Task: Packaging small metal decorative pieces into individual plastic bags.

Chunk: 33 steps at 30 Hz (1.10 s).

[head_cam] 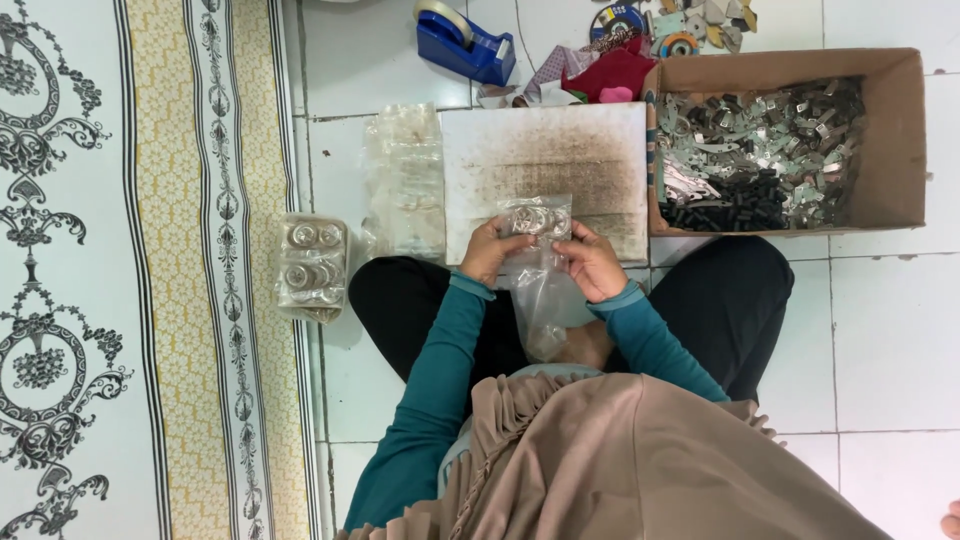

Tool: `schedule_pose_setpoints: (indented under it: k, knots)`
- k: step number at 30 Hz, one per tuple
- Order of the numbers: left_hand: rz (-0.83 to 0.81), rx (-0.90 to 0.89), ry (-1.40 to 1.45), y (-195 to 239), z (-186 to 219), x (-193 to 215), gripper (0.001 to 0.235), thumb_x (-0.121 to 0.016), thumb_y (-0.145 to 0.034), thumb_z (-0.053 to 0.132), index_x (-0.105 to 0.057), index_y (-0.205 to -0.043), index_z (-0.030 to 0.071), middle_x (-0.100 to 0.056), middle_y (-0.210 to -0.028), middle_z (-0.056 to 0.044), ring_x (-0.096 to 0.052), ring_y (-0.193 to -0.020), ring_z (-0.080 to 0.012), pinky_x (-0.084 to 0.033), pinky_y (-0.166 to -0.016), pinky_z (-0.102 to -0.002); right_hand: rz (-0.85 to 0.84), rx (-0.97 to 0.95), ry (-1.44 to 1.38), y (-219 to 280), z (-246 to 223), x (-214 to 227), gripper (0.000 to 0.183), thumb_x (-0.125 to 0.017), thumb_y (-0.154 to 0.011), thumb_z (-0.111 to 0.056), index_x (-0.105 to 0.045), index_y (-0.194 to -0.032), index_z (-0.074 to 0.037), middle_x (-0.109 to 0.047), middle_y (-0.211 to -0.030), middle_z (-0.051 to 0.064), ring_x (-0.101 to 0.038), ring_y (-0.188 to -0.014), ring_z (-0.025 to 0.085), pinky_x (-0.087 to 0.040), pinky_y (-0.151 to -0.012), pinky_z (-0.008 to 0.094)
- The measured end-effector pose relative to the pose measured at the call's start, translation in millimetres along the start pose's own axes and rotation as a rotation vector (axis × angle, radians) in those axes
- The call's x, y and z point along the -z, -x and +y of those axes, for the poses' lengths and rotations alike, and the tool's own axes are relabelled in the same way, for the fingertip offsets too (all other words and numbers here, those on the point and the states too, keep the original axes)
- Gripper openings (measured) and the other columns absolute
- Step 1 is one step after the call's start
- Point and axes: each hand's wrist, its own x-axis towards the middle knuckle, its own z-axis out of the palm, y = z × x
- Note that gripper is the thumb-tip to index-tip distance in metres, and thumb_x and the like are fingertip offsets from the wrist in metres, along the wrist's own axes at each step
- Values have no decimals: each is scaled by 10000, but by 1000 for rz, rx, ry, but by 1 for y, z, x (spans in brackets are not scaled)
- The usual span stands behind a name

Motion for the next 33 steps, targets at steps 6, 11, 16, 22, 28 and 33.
schedule_pose_setpoints:
  k: [6, 11, 16, 22, 28, 33]
  knots:
    - [-117, 67, 78, -3, -7, 4, 438, -930, -776, 60, -724, -1162, 51, -748, -1036, -73, -742, -865, -178, -641, -825, -378, 17, 174, 117, -24, 10, 15, 385, -844, -824, 17, -743, -1187, -59, -648, -1006, 16, -686, -865, 133, -642, -711, 290]
    - [-170, 74, 254, 43, 30, -31, 295, -872, -777, -42, -726, -1013, 60, -706, -864, -35, -635, -664, -108, -557, -594, -233, 65, 395, 554, 1, -17, -7, 225, -874, -880, -163, -779, -1065, -78, -668, -864, 6, -628, -816, 84, -554, -699, 231]
    - [-186, 79, 422, 80, 60, -57, 284, -857, -763, -92, -696, -938, 63, -662, -787, -28, -620, -609, -127, -538, -568, -240, 129, 740, 948, 19, -20, -14, 194, -893, -861, -138, -800, -1010, -54, -703, -762, 117, -703, -747, 202, -562, -629, 316]
    - [-184, 100, 418, 66, 41, -35, 283, -820, -809, -74, -649, -970, 84, -608, -770, -18, -690, -650, -117, -570, -589, -223, 128, 1006, 1005, 43, -34, -35, 155, -846, -867, -19, -772, -1001, 3, -680, -761, 189, -708, -723, 333, -561, -643, 381]
    - [-141, 103, 373, 57, 22, -28, 307, -864, -791, -53, -632, -899, 116, -587, -758, 9, -653, -624, -93, -550, -597, -194, 37, 1063, 1035, 43, -18, -22, 157, -870, -865, -37, -787, -999, -41, -679, -776, 121, -708, -748, 327, -565, -680, 365]
    - [-33, 84, 188, 47, 11, -21, 334, -937, -776, 105, -651, -949, 99, -606, -780, -11, -664, -675, -123, -501, -512, -203, 138, 352, 476, -4, 5, 9, 133, -780, -904, -101, -774, -1034, -72, -669, -839, 12, -631, -733, 74, -569, -625, 227]
